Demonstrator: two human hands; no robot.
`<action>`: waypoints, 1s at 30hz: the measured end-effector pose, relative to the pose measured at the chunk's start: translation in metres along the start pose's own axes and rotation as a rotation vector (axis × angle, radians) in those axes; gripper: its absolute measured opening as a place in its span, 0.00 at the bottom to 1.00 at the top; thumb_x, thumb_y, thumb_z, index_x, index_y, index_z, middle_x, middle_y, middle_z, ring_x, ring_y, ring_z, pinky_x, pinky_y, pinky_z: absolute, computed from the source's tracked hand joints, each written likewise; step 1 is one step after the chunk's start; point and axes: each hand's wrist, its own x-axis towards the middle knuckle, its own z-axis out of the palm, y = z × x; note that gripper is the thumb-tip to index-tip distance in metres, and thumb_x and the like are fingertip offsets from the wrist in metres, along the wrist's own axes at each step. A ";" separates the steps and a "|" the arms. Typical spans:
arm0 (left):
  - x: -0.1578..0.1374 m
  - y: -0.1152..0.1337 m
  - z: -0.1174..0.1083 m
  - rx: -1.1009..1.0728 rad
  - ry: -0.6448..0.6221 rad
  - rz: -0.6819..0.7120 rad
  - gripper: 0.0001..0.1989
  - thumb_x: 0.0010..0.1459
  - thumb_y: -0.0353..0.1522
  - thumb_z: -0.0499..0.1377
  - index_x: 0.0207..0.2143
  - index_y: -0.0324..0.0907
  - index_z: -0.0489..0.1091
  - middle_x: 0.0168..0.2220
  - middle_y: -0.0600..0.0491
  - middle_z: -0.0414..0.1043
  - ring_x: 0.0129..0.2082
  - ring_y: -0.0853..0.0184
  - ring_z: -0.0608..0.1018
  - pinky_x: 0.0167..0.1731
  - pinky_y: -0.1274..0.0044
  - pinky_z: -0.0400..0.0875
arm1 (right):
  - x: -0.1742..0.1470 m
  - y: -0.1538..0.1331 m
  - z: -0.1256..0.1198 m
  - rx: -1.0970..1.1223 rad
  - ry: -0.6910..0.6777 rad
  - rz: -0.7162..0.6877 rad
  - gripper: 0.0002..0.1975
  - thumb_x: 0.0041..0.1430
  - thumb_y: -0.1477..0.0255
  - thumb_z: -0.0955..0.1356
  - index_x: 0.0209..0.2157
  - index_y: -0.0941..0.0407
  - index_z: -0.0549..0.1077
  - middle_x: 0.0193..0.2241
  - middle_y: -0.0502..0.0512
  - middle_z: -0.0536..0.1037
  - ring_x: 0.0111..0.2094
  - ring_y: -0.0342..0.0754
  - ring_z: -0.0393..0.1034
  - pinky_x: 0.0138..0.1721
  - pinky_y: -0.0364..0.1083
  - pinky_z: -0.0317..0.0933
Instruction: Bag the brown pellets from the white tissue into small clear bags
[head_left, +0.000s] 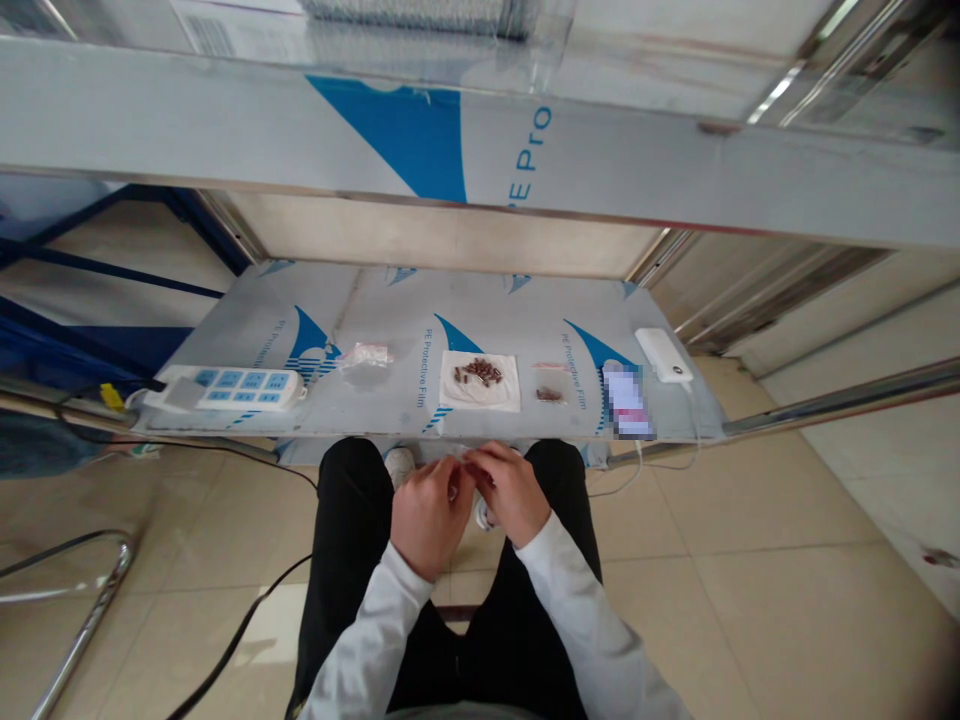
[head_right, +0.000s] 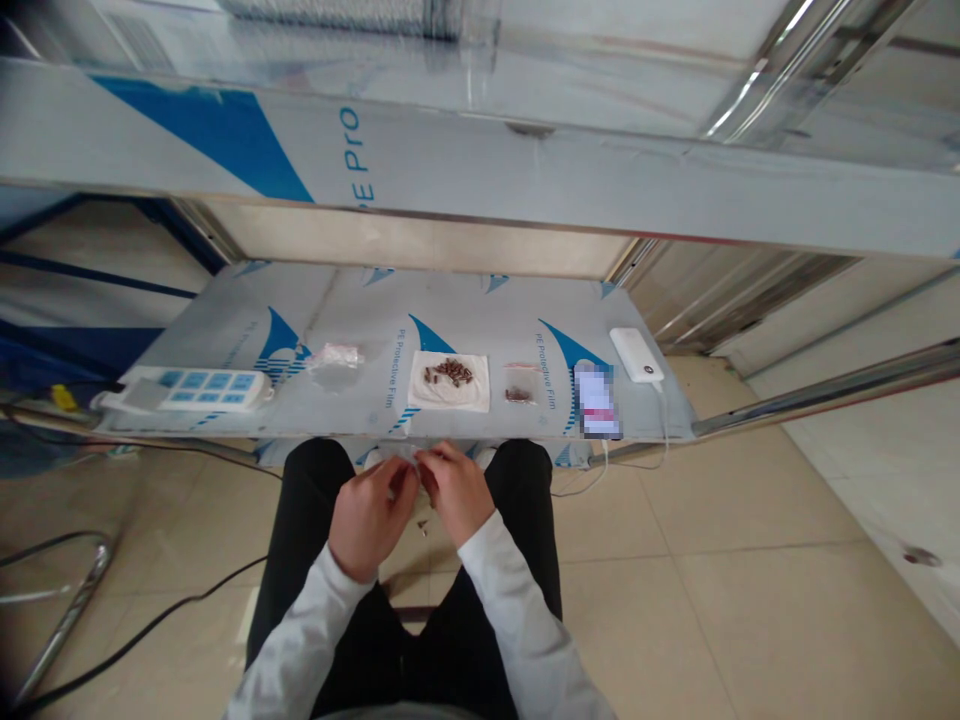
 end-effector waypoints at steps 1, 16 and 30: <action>-0.001 -0.002 -0.002 0.008 0.001 0.040 0.10 0.56 0.30 0.53 0.22 0.43 0.65 0.20 0.53 0.70 0.22 0.66 0.74 0.25 0.76 0.64 | 0.001 0.001 -0.001 -0.006 -0.004 0.014 0.12 0.60 0.78 0.64 0.39 0.53 0.77 0.34 0.54 0.76 0.35 0.47 0.73 0.39 0.44 0.67; 0.018 -0.040 0.030 -0.319 0.086 0.012 0.11 0.49 0.32 0.61 0.35 0.43 0.63 0.28 0.55 0.73 0.29 0.67 0.77 0.31 0.76 0.72 | 0.046 0.012 -0.016 0.195 -0.029 0.005 0.05 0.56 0.72 0.68 0.36 0.55 0.70 0.31 0.50 0.76 0.33 0.43 0.71 0.37 0.42 0.64; -0.006 -0.063 0.032 -0.281 0.100 -0.108 0.11 0.51 0.35 0.62 0.35 0.44 0.64 0.24 0.58 0.71 0.23 0.69 0.77 0.26 0.78 0.71 | 0.167 0.135 0.028 -0.278 -0.084 0.165 0.11 0.53 0.82 0.66 0.36 0.57 0.78 0.36 0.59 0.78 0.39 0.49 0.70 0.46 0.45 0.60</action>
